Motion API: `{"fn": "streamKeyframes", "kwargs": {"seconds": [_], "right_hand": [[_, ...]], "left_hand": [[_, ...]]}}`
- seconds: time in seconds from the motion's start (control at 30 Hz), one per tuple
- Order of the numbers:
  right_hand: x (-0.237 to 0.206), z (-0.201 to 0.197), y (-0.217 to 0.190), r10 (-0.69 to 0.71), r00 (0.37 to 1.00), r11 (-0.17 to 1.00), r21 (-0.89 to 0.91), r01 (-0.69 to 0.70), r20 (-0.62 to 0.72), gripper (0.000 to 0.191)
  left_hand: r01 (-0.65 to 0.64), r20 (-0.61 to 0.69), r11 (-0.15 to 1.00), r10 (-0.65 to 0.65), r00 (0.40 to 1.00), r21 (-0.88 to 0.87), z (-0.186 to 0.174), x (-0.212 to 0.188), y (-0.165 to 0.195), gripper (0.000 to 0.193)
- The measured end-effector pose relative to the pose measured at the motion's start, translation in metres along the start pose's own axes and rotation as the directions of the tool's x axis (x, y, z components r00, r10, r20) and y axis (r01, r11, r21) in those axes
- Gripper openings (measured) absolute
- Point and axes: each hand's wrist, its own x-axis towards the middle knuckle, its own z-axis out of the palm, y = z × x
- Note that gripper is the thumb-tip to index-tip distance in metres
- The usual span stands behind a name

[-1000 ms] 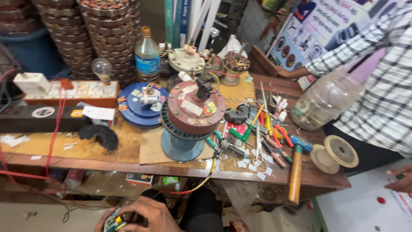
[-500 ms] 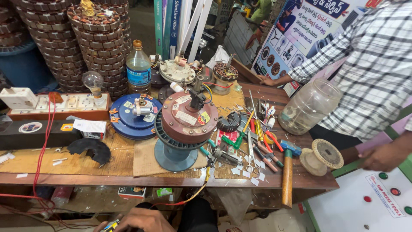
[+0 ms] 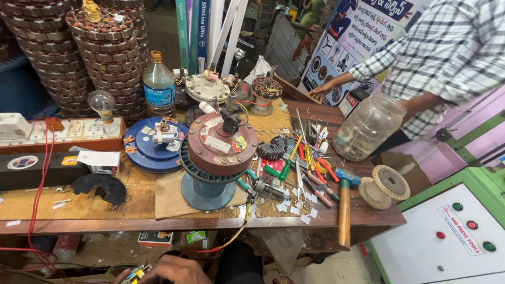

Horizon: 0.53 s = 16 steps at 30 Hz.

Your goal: The person works on a small electronic component with wires, using pliers to strip insulation and a screwdriver to adjust terminals. They handle the component repeatedly, connecting and disconnecting wires while seated at a cluttered workbench.

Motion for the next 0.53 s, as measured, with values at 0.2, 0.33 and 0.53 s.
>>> {"fn": "streamKeyframes", "kwargs": {"seconds": [0.2, 0.33, 0.53], "right_hand": [[0.002, 0.004, 0.002, -0.016, 1.0, 1.0, 0.012, 0.016, -0.002, 0.024], [0.009, -0.004, -0.026, -0.213, 0.956, 0.977, -0.05, 0.207, -0.2, 0.028], [-0.005, 0.008, -0.087, 0.604, 0.782, 0.79, 0.241, -0.564, -0.15, 0.023]], "left_hand": [[0.025, -0.008, 1.0, -0.026, 1.0, -0.01, -0.017, -0.008, -0.024, 0.071], [0.168, -0.055, 0.982, -0.172, 0.983, -0.082, -0.028, -0.046, -0.005, 0.07], [0.27, 0.004, 0.71, -0.353, 0.936, -0.651, -0.015, -0.063, 0.087, 0.081]]}}
